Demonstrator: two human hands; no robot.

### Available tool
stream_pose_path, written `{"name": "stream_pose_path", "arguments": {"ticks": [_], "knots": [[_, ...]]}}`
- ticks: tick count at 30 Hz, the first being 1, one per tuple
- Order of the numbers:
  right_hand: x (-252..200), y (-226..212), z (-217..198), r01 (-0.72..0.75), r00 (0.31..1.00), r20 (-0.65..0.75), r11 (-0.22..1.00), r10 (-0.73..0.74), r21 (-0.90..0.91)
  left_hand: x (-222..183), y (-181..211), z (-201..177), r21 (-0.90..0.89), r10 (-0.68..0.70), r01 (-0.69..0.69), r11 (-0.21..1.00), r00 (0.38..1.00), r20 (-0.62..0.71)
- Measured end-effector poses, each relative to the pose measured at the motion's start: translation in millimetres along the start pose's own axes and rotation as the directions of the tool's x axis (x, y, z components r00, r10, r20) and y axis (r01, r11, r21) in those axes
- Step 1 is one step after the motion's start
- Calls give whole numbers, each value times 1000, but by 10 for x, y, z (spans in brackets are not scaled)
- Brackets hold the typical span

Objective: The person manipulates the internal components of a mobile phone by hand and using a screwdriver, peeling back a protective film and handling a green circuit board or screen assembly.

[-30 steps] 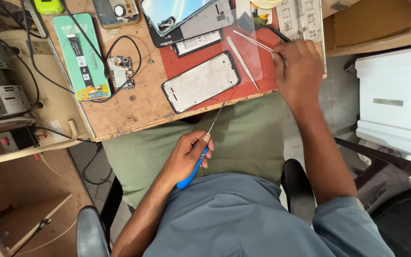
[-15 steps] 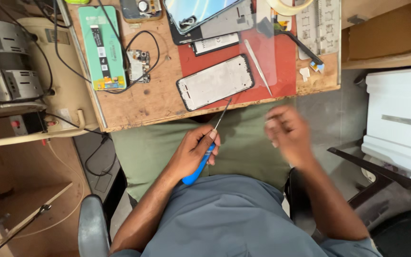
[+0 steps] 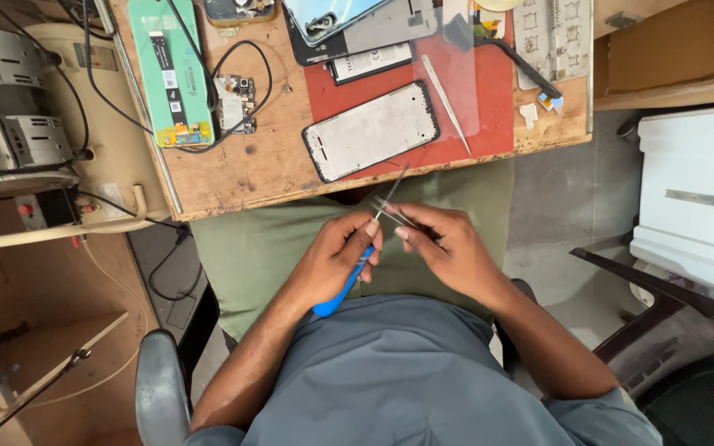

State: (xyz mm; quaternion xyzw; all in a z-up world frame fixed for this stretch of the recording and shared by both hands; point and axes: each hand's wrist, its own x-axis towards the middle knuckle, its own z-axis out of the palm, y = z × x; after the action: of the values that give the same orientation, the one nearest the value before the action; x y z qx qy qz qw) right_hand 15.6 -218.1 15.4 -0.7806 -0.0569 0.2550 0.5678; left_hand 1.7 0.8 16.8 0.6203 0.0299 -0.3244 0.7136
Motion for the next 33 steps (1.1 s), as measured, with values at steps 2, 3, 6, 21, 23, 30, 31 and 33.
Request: {"name": "stream_pose_path", "arguments": {"ticks": [2,3,6,21,23,30,31,33], "knots": [[5,86,31,-37,997,73,994,29,105,-31,52,20,35,-11,11,999,1000,-15],[0,111,20,-77,992,110,984,59,162,-48,76,25,31,-17,18,999,999,-29],[-44,90,-104,-105,986,147,977,77,188,-72,145,-22,64,-1,6,998,997,-75],[-118,460,131,-413,885,437,706,161,575,-264,275,131,503,35,26,864,993,-113],[-241,530,234,-483,865,467,563,185,671,-400,268,154,574,105,-31,818,990,-97],[-825,488,368,-438,869,493,397,-43,806,-888,388,262,643,151,-131,755,988,24],[-904,468,361,-437,868,494,398,-47,807,-919,407,269,659,142,-138,740,989,48],[-1058,405,322,-452,861,494,263,-120,852,-996,420,238,631,210,-234,740,971,114]]}}
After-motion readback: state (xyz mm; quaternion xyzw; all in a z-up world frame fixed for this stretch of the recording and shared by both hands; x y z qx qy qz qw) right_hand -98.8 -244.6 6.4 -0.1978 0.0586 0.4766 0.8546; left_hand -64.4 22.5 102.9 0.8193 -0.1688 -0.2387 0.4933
